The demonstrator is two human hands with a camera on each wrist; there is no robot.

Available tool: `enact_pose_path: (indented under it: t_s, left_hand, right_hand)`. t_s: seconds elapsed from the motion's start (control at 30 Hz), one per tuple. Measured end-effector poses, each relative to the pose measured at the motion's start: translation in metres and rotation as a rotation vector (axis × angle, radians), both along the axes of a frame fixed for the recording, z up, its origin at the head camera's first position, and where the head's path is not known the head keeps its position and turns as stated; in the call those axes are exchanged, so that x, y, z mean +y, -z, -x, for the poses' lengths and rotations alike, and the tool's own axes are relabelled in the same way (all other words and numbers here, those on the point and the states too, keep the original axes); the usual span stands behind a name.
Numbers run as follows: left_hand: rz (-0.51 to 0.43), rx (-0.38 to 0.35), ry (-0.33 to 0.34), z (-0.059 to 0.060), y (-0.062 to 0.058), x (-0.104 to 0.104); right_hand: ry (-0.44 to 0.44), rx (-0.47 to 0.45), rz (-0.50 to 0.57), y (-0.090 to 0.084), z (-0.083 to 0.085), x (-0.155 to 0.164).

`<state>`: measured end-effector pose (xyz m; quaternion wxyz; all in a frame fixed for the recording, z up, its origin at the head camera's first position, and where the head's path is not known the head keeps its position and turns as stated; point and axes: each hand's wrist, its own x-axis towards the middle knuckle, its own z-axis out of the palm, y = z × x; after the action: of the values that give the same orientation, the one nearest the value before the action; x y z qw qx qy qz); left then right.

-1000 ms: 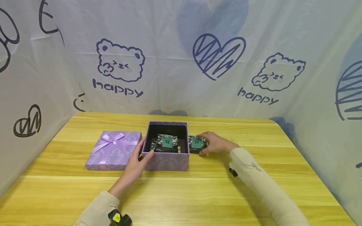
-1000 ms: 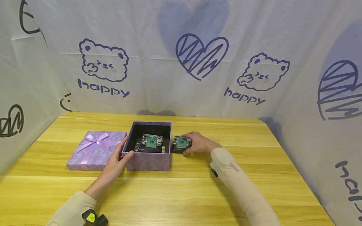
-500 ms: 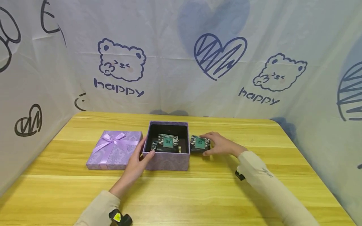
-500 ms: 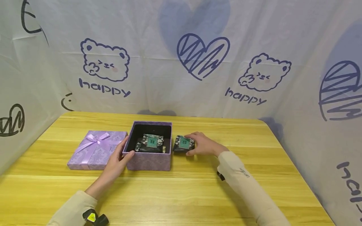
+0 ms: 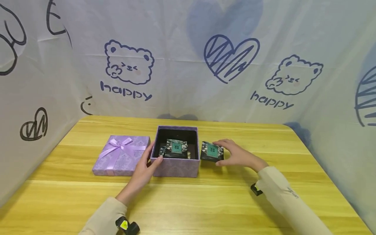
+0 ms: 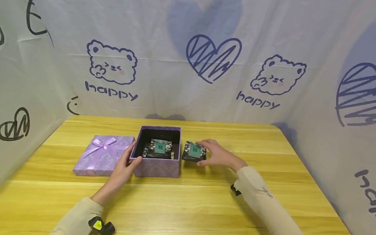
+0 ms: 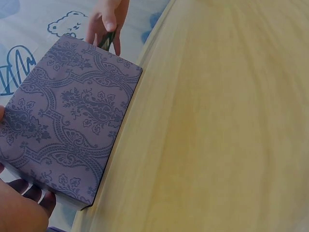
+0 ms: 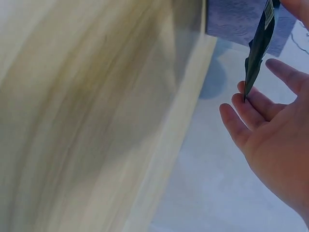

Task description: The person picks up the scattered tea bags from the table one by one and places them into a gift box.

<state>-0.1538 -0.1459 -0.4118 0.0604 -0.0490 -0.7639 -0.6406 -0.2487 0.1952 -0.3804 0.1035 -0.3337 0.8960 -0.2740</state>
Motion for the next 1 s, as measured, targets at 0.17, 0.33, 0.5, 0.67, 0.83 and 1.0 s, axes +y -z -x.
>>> enact_pose_path:
  t_s: [0.17, 0.33, 0.5, 0.67, 0.83, 1.0]
  left_hand:
    - [-0.001, 0.003, -0.001, 0.001, 0.000, 0.001]
    - [0.001, 0.003, 0.004, 0.001, -0.001, 0.002]
    - [0.010, -0.001, 0.007, 0.001, 0.000, 0.001]
    - [0.005, -0.002, 0.005, 0.000, 0.000, 0.000]
    - [0.007, 0.001, -0.002, -0.001, -0.001, -0.001]
    - [0.011, 0.004, -0.004, 0.001, 0.000, 0.000]
  right_hand:
    - [0.015, 0.019, 0.003, -0.008, -0.011, 0.004]
    - [0.014, 0.034, 0.010, -0.016, -0.017, 0.005]
    - [-0.005, 0.063, 0.016, -0.023, -0.019, 0.004]
    - [-0.010, 0.084, 0.033, -0.032, -0.021, -0.001]
    - [-0.022, 0.091, 0.029, -0.040, -0.019, -0.010]
    - [-0.047, 0.106, 0.001, -0.047, -0.016, -0.017]
